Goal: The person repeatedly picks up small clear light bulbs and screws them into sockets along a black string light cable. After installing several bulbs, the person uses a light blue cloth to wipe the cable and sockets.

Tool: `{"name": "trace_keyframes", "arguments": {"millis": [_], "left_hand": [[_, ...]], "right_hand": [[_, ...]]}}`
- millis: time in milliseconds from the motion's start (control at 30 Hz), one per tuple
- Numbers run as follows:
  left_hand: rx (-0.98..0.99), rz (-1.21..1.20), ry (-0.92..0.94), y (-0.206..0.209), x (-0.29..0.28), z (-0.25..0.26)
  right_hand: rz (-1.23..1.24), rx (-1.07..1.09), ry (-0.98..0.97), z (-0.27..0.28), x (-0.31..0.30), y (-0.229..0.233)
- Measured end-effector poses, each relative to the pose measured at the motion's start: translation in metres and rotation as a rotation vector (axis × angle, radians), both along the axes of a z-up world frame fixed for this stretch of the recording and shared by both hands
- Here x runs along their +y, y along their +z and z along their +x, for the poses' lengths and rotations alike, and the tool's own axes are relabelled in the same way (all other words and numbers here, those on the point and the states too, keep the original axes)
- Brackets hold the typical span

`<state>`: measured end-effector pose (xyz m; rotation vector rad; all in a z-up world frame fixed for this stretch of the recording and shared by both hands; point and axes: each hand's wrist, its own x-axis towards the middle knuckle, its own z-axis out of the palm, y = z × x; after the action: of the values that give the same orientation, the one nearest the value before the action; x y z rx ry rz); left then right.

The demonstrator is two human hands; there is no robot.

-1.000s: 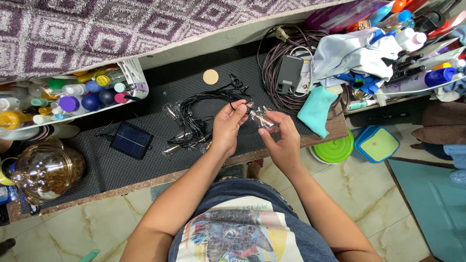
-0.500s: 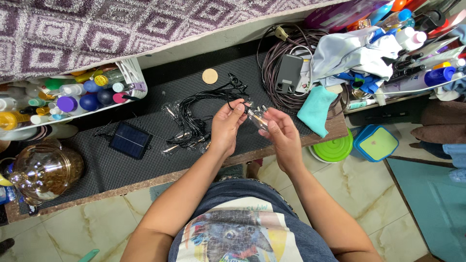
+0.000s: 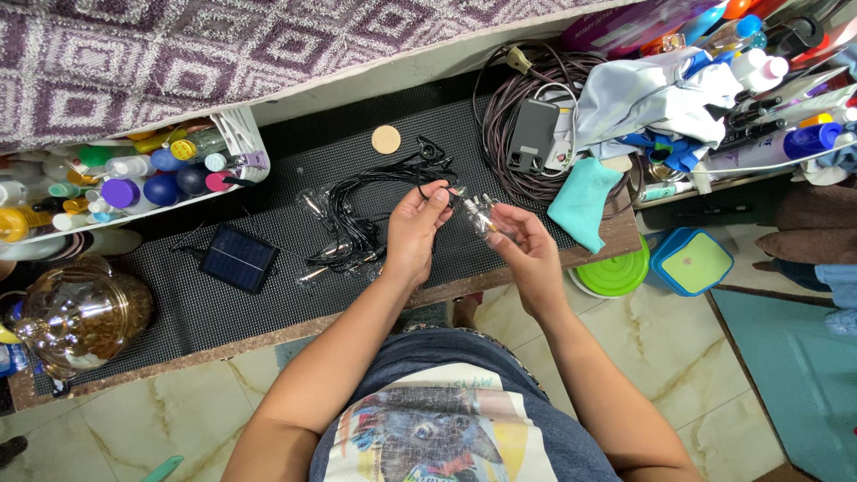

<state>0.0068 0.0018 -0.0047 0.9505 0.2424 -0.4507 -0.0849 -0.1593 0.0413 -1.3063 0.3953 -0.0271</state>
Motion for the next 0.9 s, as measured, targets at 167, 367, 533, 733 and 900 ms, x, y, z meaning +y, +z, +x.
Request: {"name": "trace_keyframes", "arguments": {"millis": [167, 367, 533, 733, 900], "left_hand": [[0.027, 0.104, -0.069, -0.007, 0.000, 0.001], [-0.018, 0.174, -0.157, -0.029, -0.005, 0.000], [-0.012, 0.258, -0.203, -0.045, -0.009, 0.000], [-0.020, 0.372, -0.233, -0.056, -0.012, 0.001], [-0.046, 0.394, -0.216, -0.066, -0.011, 0.003]], "right_hand": [[0.002, 0.075, -0.120, -0.006, -0.020, -0.026], [-0.166, 0.224, -0.242, -0.012, -0.047, -0.086], [-0.500, 0.260, -0.282, -0.019, -0.057, -0.129], [-0.826, 0.179, -0.318, -0.018, -0.067, -0.161], [-0.806, 0.170, -0.314, -0.007, -0.069, -0.171]]}}
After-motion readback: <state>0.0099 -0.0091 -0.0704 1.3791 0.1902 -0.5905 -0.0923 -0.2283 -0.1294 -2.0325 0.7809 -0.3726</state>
